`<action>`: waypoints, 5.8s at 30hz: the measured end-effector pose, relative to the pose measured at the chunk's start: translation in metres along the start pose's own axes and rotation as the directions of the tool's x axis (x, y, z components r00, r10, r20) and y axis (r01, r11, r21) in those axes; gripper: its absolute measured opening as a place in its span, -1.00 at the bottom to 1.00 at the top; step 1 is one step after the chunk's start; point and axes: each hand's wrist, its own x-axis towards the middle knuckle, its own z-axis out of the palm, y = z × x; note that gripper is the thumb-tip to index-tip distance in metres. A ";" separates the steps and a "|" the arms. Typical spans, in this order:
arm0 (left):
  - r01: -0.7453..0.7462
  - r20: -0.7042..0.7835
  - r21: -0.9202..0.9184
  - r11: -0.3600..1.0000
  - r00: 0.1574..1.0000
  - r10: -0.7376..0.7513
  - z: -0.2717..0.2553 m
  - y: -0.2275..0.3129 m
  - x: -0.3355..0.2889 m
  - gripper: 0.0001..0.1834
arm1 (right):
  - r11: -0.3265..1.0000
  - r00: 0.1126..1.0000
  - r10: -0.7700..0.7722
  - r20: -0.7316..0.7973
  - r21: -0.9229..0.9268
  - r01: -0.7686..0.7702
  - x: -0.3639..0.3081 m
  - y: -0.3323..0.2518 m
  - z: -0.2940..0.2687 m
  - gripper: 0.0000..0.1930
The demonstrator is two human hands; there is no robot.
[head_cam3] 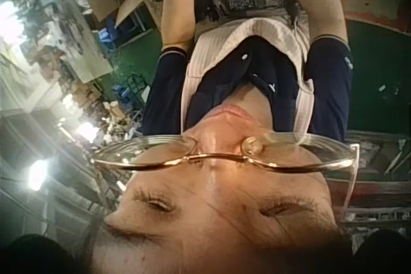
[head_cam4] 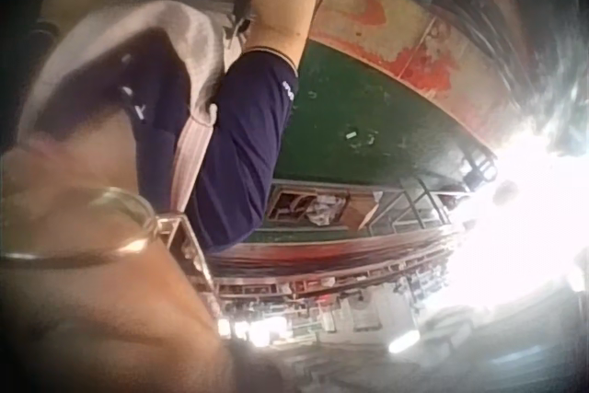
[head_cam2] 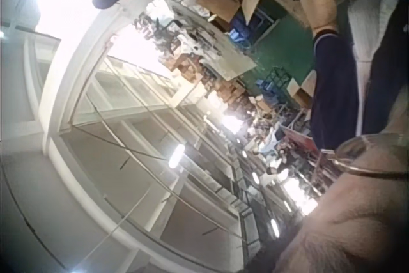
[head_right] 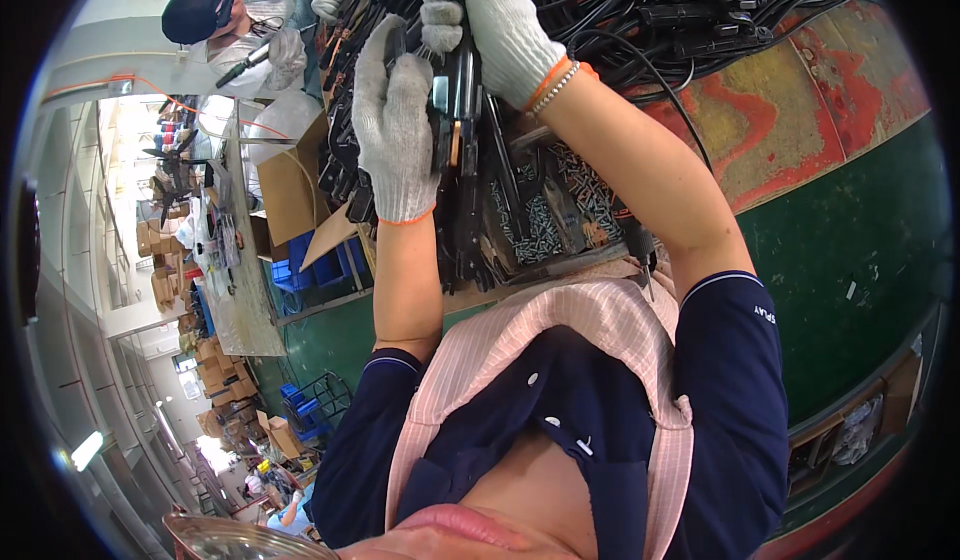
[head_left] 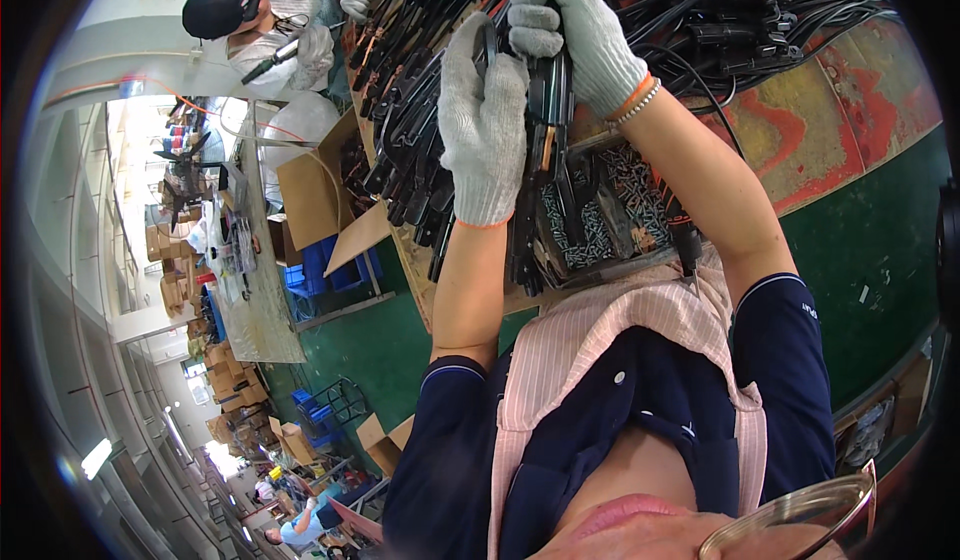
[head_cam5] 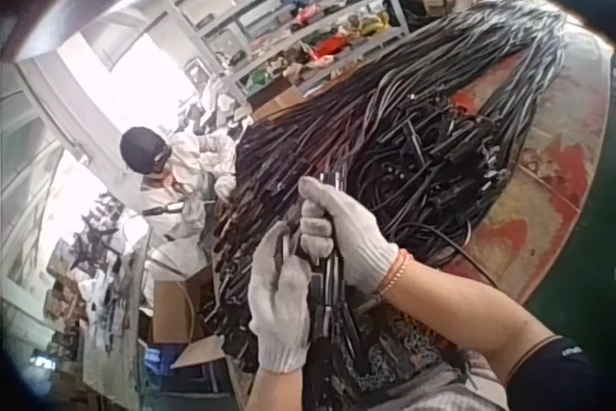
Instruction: The person screws a small metal component onto a black plastic tube using an electric screwdriver.
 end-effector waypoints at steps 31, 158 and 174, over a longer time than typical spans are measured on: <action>0.572 0.251 -0.086 0.816 0.805 -0.537 0.035 -0.018 -0.048 -0.33 | -0.273 0.772 -0.633 0.050 -0.948 -0.163 -0.046 0.014 0.007 -0.26; 0.742 0.328 -0.449 0.499 0.656 -0.680 0.023 -0.075 -0.105 -0.08 | 0.402 0.490 -0.778 0.393 -0.288 0.869 -0.183 -0.012 -0.051 -0.67; 0.743 0.356 -0.431 0.512 0.661 -0.660 0.023 -0.073 -0.103 -0.07 | 0.467 0.558 -0.692 0.458 -0.306 0.830 -0.177 -0.007 -0.055 -0.60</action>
